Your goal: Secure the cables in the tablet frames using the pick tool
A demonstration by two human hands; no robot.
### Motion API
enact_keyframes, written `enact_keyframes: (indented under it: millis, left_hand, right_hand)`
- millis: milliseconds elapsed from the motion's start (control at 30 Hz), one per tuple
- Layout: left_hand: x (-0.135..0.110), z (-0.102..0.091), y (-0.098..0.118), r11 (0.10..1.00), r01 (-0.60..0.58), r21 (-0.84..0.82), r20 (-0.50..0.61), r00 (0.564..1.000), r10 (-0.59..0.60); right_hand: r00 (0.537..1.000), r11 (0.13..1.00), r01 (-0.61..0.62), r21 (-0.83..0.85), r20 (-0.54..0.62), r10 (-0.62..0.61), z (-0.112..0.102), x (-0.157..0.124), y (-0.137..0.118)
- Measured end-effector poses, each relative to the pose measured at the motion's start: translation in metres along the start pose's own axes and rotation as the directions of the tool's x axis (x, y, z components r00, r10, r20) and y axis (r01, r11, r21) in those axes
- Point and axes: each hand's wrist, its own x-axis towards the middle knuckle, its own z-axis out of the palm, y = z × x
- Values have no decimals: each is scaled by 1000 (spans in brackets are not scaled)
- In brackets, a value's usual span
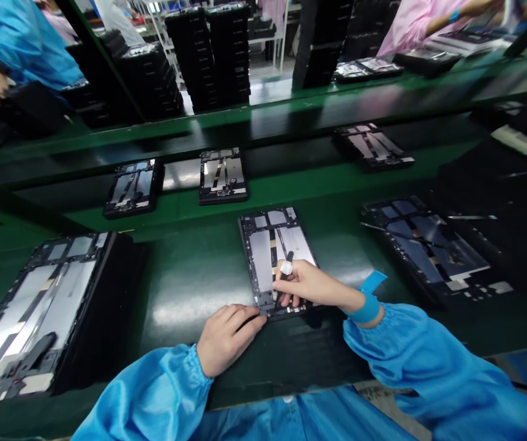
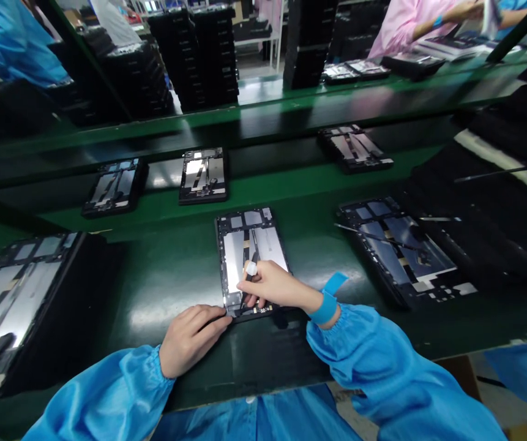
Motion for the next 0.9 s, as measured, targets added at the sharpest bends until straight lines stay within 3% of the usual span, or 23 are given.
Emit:
enact_keyframes:
  millis: [900]
  left_hand:
    - [-6, 4, -1, 1000, 9, -24, 41, 999, -8]
  right_hand:
    - [999, 998, 24, -60, -23, -25, 5, -5, 4]
